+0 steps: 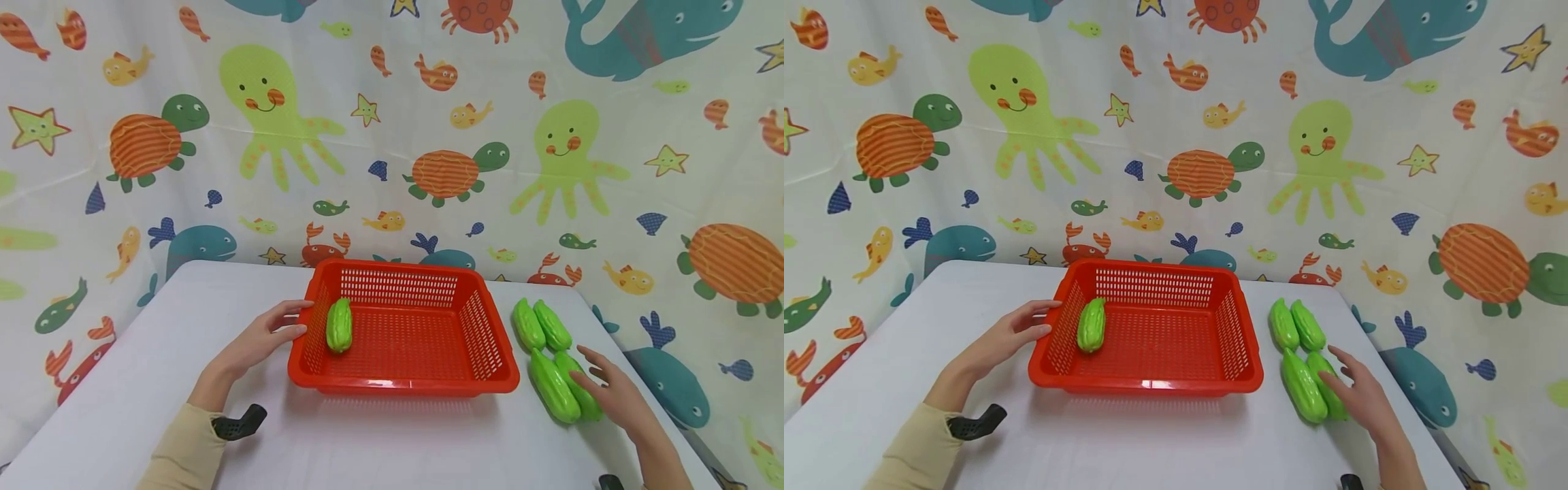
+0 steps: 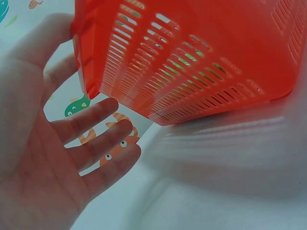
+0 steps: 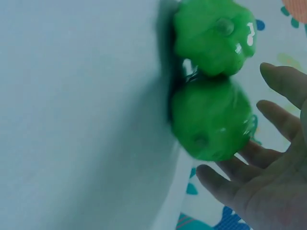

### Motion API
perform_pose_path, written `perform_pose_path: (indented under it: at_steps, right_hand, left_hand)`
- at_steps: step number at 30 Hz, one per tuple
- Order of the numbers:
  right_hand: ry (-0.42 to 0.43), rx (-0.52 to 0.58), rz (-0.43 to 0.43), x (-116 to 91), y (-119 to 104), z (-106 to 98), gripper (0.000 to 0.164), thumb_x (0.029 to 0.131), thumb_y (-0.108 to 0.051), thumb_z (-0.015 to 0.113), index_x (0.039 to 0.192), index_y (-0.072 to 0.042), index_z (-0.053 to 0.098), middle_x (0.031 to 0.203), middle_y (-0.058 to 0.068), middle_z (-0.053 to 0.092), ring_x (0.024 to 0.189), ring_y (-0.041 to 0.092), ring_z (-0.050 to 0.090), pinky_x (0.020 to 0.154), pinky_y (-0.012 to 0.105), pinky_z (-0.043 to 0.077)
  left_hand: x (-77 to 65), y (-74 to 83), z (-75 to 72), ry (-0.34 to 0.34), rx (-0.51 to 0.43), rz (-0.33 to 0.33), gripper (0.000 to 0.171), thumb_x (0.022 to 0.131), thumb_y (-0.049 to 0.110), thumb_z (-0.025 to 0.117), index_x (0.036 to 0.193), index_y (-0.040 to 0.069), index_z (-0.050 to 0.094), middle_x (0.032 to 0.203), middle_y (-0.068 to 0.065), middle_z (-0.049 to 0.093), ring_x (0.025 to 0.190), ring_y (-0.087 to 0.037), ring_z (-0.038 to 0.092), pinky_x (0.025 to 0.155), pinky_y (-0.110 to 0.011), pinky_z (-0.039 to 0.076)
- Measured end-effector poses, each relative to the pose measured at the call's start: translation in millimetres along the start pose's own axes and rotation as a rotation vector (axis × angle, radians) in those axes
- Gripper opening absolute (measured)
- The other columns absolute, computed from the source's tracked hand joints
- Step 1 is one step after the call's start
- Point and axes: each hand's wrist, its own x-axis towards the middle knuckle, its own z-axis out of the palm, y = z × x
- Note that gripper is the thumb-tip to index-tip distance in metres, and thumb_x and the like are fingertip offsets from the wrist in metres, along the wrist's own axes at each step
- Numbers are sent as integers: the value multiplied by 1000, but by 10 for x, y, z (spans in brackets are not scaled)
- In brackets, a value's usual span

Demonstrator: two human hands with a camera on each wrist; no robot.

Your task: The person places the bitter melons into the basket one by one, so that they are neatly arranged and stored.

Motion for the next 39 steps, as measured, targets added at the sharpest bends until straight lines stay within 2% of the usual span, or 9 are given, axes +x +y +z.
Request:
perform_pose_path:
  at_steps: [4,8,16,33,39]
  right_hand:
    - [-50,42,42,17,111,20,89,96,-58,50,155,-3,14,153,35,17,135,57,24,99,68,36]
    - [-65,59,27,19,161,52,87,96,-56,51,155,-2,14,152,35,20,133,58,28,99,67,38]
    - [-80,36,16,6,143,55,84,97,-54,52,154,-3,17,150,37,21,131,59,31,97,66,39]
    - [-162,-39,28,-51,125,9,88,96,-55,51,156,-5,10,147,42,21,131,60,27,94,70,38]
    - [-140,-48,13,-80,91,19,84,97,-54,51,155,-6,15,147,41,22,129,60,30,92,69,41]
  left_hand:
    - [-3,-6,-1,0,-3,2,62,93,41,64,147,23,40,148,-14,40,134,-41,36,96,-55,48]
    - [-1,-10,-1,-1,-7,2,62,93,41,64,147,23,40,148,-14,40,134,-41,36,96,-56,47]
    - [-1,-5,-4,-2,-19,10,61,93,40,64,147,22,41,148,-13,40,133,-40,38,97,-57,47]
    - [11,-24,-7,-5,-24,16,61,93,39,64,147,22,40,147,-15,41,133,-41,38,96,-55,48]
    - [16,-28,-6,-4,-28,14,61,93,40,64,146,22,41,147,-14,41,133,-40,39,96,-54,48]
